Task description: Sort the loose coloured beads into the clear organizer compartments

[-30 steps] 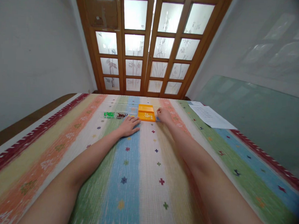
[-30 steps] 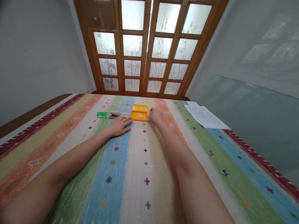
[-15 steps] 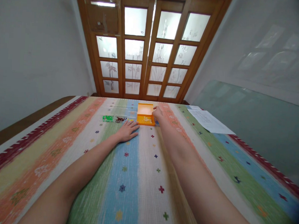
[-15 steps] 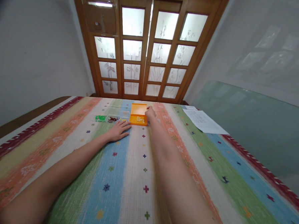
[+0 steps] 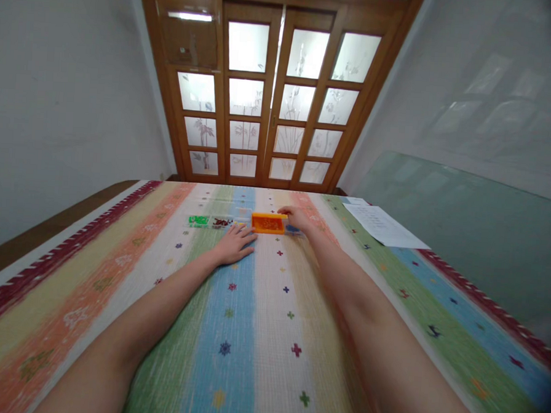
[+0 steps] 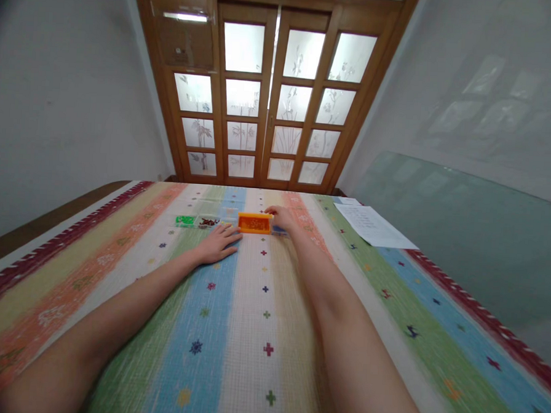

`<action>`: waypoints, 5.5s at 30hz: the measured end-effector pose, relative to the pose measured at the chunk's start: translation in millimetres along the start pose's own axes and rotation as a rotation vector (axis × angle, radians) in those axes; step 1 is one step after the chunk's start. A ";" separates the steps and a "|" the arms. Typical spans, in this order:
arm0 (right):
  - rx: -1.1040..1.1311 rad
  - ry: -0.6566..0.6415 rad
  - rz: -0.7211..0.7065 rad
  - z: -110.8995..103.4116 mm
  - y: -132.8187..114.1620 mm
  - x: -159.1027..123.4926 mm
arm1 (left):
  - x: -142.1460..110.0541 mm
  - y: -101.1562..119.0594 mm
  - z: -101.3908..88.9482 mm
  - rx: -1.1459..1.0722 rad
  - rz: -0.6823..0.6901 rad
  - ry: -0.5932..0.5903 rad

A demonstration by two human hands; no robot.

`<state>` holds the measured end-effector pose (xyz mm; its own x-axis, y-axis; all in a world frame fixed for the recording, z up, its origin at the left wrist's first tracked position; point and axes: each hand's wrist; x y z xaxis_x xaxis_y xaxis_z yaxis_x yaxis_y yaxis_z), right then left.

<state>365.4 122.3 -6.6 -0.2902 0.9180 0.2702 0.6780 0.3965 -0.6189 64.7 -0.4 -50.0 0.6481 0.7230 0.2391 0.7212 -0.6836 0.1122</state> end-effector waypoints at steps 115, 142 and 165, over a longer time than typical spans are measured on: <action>-0.595 0.004 -0.049 51.6 -44.2 -78.6 | -76.1 -126.2 -74.6 0.242 -0.467 0.156; -0.532 0.045 -0.125 50.1 -49.4 -83.9 | -79.7 -112.0 -28.5 0.145 -0.564 -0.044; -0.498 0.102 0.112 19.2 -4.9 -71.5 | -62.1 -82.6 -32.9 0.114 -0.604 -0.121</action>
<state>369.8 54.8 -37.1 -0.1467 0.9399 0.3084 0.9476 0.2229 -0.2287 -43.1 7.9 -42.4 0.1359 0.9893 0.0536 0.9862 -0.1403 0.0883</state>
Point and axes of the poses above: each hand's wrist, its own x-axis towards the middle knuckle, its own z-axis out of the palm, y = z × x, and after that the axes turned 3 degrees about -y, right-handed
